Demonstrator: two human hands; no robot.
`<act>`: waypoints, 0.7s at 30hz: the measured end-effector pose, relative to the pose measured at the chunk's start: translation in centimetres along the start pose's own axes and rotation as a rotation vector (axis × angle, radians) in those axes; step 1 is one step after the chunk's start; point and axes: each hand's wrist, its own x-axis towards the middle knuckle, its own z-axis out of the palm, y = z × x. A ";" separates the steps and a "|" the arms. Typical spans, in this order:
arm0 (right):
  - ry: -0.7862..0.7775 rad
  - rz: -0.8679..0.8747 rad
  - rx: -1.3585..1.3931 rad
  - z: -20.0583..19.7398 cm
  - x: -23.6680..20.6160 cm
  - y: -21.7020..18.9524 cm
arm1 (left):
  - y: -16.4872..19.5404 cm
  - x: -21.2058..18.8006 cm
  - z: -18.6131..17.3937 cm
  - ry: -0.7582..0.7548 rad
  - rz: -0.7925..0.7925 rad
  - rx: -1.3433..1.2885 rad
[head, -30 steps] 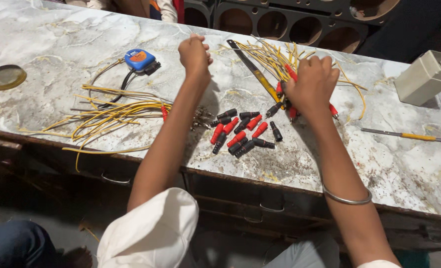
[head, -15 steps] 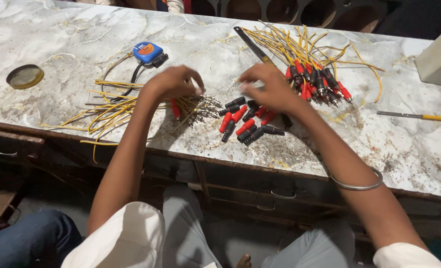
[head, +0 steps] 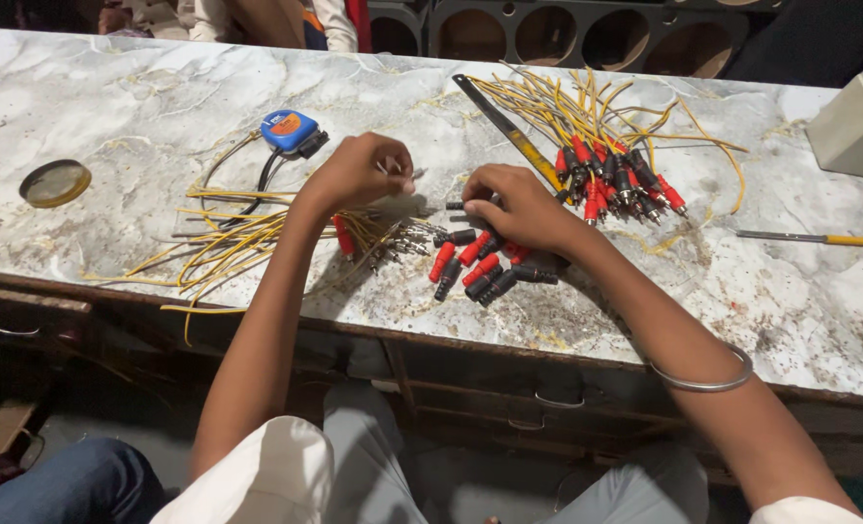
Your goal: The person attaches red and black plastic connectors to the ends of yellow wires. They repeatedly pick up a wire, insert the connector, and place the finished unit on the table.
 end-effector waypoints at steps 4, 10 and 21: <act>0.131 0.056 -0.022 -0.2 0.3 0.1 | 0.8 1.6 0.2 0.336 0.157 -0.389; 0.330 0.070 -0.026 -0.1 0.7 0.5 | 2.8 5.1 1.8 0.632 0.142 -0.295; 0.577 0.191 0.029 -1.6 0.1 2.1 | 5.3 9.6 8.7 0.168 0.286 -0.357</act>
